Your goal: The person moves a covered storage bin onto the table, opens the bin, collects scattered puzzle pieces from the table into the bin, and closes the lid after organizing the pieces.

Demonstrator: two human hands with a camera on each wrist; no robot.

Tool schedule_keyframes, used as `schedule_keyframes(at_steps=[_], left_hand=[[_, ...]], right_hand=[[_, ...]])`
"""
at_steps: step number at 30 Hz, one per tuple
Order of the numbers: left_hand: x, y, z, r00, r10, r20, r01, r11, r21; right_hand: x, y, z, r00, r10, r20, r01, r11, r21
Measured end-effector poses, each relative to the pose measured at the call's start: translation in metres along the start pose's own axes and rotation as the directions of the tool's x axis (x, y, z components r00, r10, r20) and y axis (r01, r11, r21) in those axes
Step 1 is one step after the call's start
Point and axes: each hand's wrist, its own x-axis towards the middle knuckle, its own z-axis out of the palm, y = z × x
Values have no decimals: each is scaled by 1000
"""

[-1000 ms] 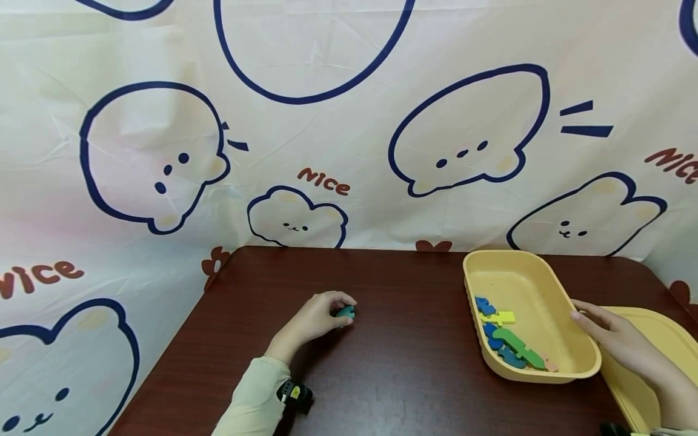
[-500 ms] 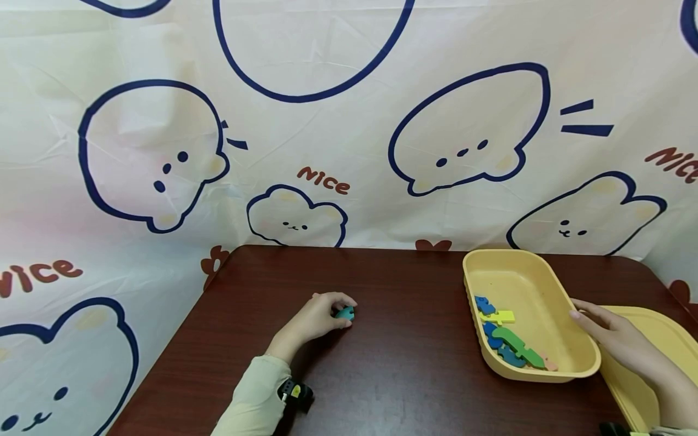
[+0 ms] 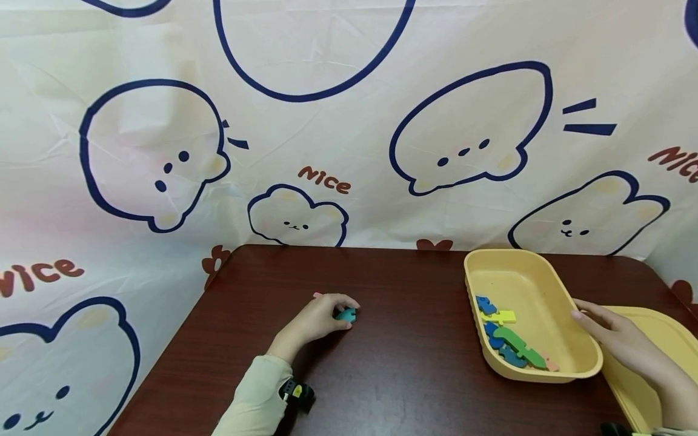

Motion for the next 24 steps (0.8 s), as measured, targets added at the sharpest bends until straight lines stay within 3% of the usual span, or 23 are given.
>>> schedule_keyframes(at_steps=[14, 24], left_hand=[[0, 2, -2, 1000, 21, 0, -21, 1000, 15], [2, 9, -3, 995, 93, -44, -94, 995, -14]], right_hand=[[-1, 3, 0, 999, -43, -17, 43, 999, -29], [0, 2, -1, 999, -31, -13, 31, 999, -35]])
